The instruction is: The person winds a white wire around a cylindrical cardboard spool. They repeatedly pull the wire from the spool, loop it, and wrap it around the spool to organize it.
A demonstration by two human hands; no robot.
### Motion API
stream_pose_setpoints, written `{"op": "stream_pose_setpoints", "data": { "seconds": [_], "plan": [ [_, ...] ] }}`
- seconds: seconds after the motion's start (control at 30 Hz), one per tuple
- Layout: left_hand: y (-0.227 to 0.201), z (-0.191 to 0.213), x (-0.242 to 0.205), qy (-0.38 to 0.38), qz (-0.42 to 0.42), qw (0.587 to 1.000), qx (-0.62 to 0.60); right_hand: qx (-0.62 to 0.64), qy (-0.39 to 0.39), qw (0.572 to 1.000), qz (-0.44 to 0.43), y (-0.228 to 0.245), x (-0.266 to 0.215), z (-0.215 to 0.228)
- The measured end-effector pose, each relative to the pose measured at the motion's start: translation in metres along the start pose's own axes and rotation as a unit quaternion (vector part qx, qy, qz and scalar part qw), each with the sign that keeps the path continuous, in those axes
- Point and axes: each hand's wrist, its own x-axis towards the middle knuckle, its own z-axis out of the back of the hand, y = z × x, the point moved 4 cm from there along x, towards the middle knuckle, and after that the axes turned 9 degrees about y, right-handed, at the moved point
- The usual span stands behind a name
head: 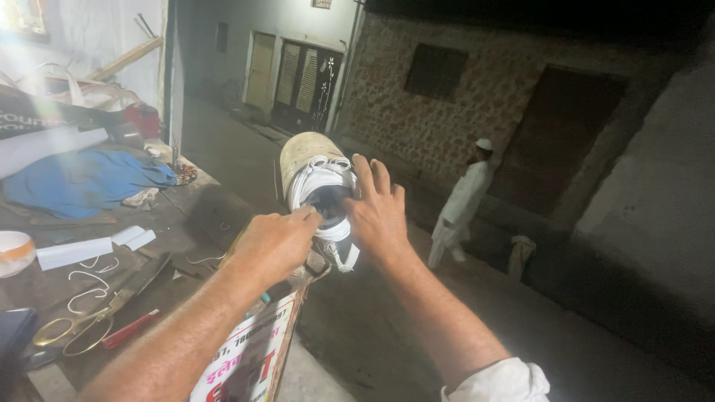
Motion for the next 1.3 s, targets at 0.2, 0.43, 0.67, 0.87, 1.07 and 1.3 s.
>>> {"op": "stream_pose_setpoints", "data": {
  "seconds": [0.2,0.43,0.67,0.87,1.07,1.3],
  "plan": [
    [-0.002,0.005,-0.001,0.026,0.005,1.000,0.000,-0.064,-0.031,0.997,0.017,0.002,0.002,0.003],
    [0.006,-0.001,0.011,0.000,0.002,0.999,0.043,-0.090,-0.050,0.995,-0.014,-0.006,0.008,-0.015],
    [-0.002,-0.010,0.022,-0.031,-0.025,0.997,0.069,-0.026,0.034,0.999,-0.002,-0.020,0.008,-0.011],
    [-0.016,-0.016,0.003,-0.035,-0.002,0.999,0.024,0.048,0.026,0.998,0.037,-0.017,-0.029,0.012],
    [-0.016,-0.012,-0.002,-0.055,-0.007,0.998,0.014,-0.007,0.020,0.999,0.027,-0.007,-0.032,0.015],
    [-0.006,-0.024,0.011,-0.030,-0.027,0.997,0.064,-0.050,0.083,0.995,-0.005,-0.009,-0.026,0.003]
  ]
}}
